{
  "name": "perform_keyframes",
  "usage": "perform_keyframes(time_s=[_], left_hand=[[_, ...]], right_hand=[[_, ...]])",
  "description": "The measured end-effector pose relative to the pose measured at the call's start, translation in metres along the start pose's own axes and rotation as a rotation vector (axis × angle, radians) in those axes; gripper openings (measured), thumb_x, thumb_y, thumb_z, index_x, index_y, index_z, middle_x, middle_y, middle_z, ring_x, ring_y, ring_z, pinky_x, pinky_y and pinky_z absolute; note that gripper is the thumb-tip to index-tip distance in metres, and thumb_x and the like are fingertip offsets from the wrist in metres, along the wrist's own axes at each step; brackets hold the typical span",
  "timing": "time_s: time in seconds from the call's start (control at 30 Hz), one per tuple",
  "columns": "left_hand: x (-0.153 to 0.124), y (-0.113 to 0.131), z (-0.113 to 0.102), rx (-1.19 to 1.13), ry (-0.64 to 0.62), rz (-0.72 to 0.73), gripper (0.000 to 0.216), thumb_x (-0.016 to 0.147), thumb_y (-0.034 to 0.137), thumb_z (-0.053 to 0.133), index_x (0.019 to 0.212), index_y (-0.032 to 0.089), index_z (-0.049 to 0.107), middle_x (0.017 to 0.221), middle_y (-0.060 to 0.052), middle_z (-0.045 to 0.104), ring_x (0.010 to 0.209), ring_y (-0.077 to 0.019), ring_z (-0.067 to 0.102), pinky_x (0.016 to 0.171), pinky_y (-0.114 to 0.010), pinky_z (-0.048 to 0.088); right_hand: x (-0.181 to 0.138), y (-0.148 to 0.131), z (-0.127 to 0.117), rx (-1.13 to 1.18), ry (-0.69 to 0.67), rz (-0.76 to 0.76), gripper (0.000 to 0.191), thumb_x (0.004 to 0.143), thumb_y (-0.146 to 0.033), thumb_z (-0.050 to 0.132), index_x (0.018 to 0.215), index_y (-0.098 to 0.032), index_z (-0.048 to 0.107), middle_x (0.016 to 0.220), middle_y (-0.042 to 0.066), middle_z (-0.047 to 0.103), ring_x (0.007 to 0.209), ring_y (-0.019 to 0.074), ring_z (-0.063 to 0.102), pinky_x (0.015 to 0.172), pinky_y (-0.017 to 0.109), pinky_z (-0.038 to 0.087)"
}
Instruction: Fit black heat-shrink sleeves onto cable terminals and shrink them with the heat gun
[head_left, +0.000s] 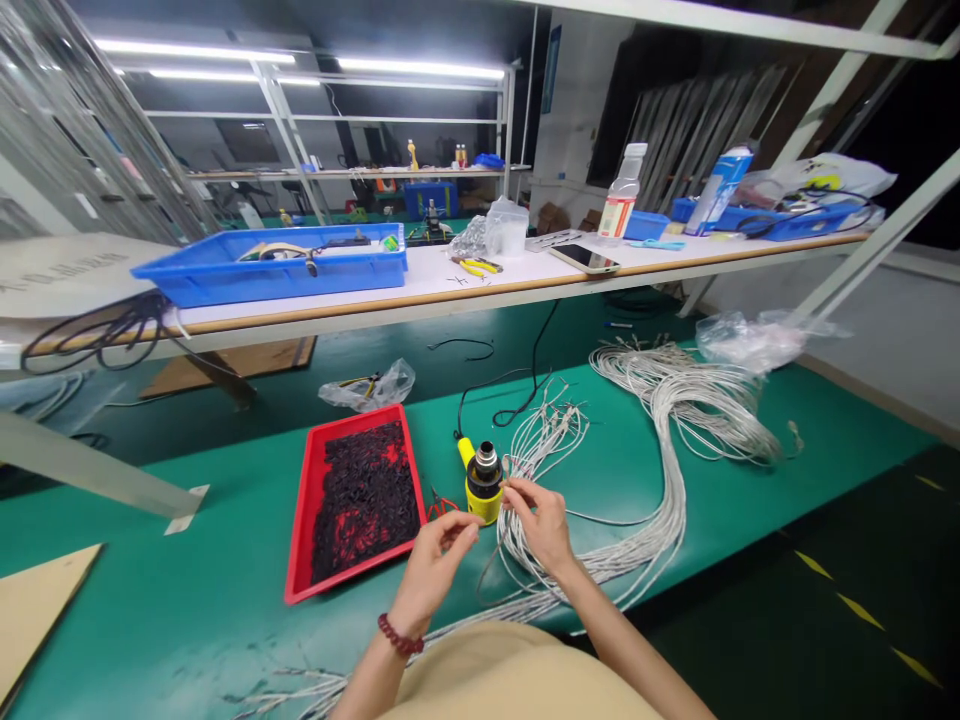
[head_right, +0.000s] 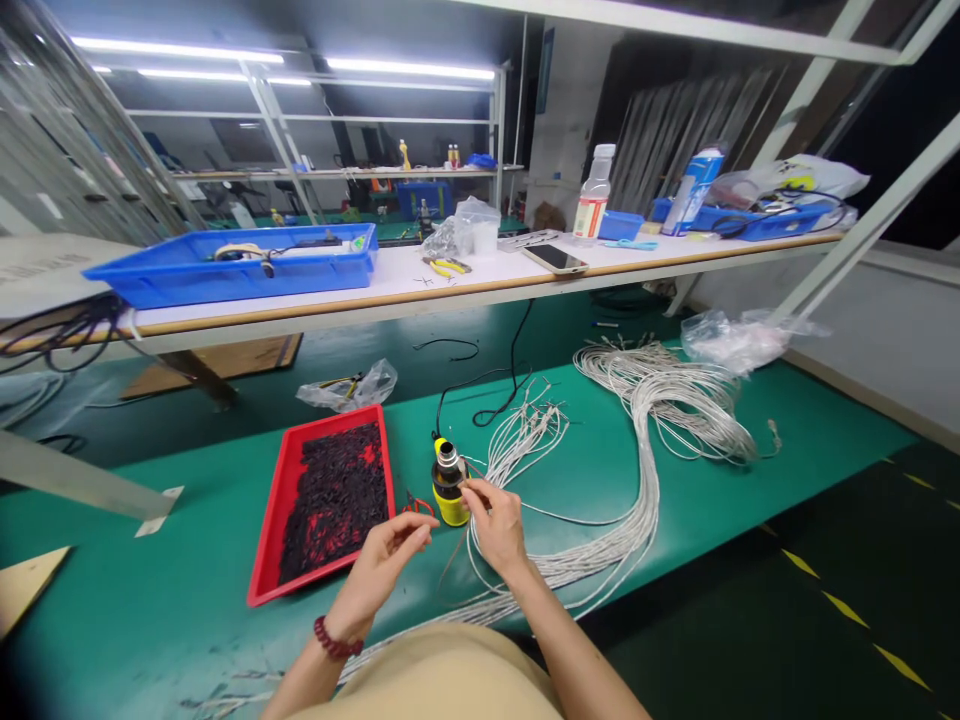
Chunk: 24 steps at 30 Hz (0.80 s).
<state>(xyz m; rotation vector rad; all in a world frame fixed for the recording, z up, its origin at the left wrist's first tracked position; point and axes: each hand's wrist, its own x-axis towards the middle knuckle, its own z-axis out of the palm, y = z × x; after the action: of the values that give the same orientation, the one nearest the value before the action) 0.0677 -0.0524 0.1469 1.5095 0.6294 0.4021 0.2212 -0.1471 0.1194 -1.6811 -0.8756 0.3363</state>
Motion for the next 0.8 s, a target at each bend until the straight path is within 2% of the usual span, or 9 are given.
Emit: perform_keyframes(time_s=[0.23, 0.8], left_hand=[[-0.011, -0.017, -0.001, 0.024, -0.010, -0.043, 0.029, 0.079, 0.042, 0.059, 0.081, 0.015, 0.069, 0.076, -0.005, 0.067, 0.074, -0.0180, 0.058, 0.068, -0.026, 0.044], [-0.011, -0.015, 0.002, 0.017, -0.008, -0.058, 0.026, 0.080, 0.040, 0.060, 0.082, 0.016, 0.069, 0.075, -0.005, 0.067, 0.073, -0.0184, 0.058, 0.068, -0.026, 0.044]], right_hand=[[0.005, 0.002, 0.006, -0.026, -0.033, 0.004, 0.024, 0.089, -0.033, 0.052, 0.091, -0.017, 0.070, 0.070, 0.003, 0.070, 0.061, 0.0171, 0.066, 0.061, 0.024, 0.052], [0.004, -0.001, 0.008, 0.003, -0.079, 0.038, 0.031, 0.090, -0.040, 0.051, 0.093, -0.015, 0.070, 0.069, 0.005, 0.071, 0.060, 0.0188, 0.067, 0.061, 0.027, 0.053]])
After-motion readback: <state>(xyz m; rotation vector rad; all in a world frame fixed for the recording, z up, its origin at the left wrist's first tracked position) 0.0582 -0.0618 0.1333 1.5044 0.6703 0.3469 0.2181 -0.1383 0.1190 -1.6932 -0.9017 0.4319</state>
